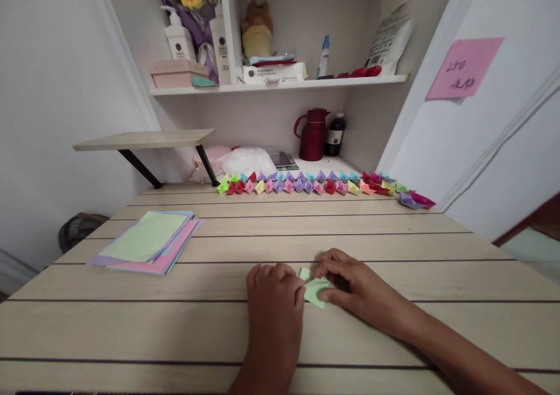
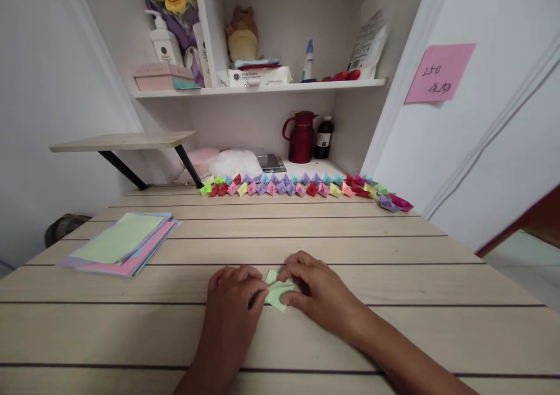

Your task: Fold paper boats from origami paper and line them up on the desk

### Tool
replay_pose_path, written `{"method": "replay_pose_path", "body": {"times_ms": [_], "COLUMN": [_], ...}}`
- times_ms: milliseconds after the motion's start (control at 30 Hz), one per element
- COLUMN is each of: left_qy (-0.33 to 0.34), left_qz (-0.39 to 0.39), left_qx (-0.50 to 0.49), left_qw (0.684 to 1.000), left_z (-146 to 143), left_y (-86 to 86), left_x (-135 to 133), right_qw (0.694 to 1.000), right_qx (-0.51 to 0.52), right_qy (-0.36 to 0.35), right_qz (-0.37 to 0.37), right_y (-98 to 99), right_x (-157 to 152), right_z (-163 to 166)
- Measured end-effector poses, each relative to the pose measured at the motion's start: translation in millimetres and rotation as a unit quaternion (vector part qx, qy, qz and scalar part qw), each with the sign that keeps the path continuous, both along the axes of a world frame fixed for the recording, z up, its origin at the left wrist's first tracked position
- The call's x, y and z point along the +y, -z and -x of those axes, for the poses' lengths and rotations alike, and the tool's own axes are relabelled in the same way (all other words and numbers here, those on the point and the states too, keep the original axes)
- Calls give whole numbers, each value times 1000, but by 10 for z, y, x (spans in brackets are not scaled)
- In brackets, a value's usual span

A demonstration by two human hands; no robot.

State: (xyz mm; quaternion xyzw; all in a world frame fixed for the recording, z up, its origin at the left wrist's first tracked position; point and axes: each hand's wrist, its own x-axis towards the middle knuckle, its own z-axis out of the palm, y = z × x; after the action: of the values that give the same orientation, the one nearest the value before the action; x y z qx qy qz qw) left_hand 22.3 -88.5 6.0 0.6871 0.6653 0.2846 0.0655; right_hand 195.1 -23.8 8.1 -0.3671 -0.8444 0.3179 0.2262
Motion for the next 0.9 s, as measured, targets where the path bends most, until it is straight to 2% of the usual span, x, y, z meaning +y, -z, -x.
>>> {"method": "replay_pose_path", "body": {"times_ms": [333,633,900], "left_qy": [-37,-24,-31], "left_qz": [33,16,26], "left_qx": [-79,-4,56], "left_qw": [996,1000,998], "left_z": [31,-13,-44], "left_y": [36,58,63], "left_x": [4,-8,11], "right_qw": [999,982,978], "right_qx": [-7,-113,-131], "right_qy": [29,103,102], "right_qz": [-33,-114,-127], "right_y": [18,46,80], "right_x": [-37,-91,-66], "right_z": [67,118,107]}}
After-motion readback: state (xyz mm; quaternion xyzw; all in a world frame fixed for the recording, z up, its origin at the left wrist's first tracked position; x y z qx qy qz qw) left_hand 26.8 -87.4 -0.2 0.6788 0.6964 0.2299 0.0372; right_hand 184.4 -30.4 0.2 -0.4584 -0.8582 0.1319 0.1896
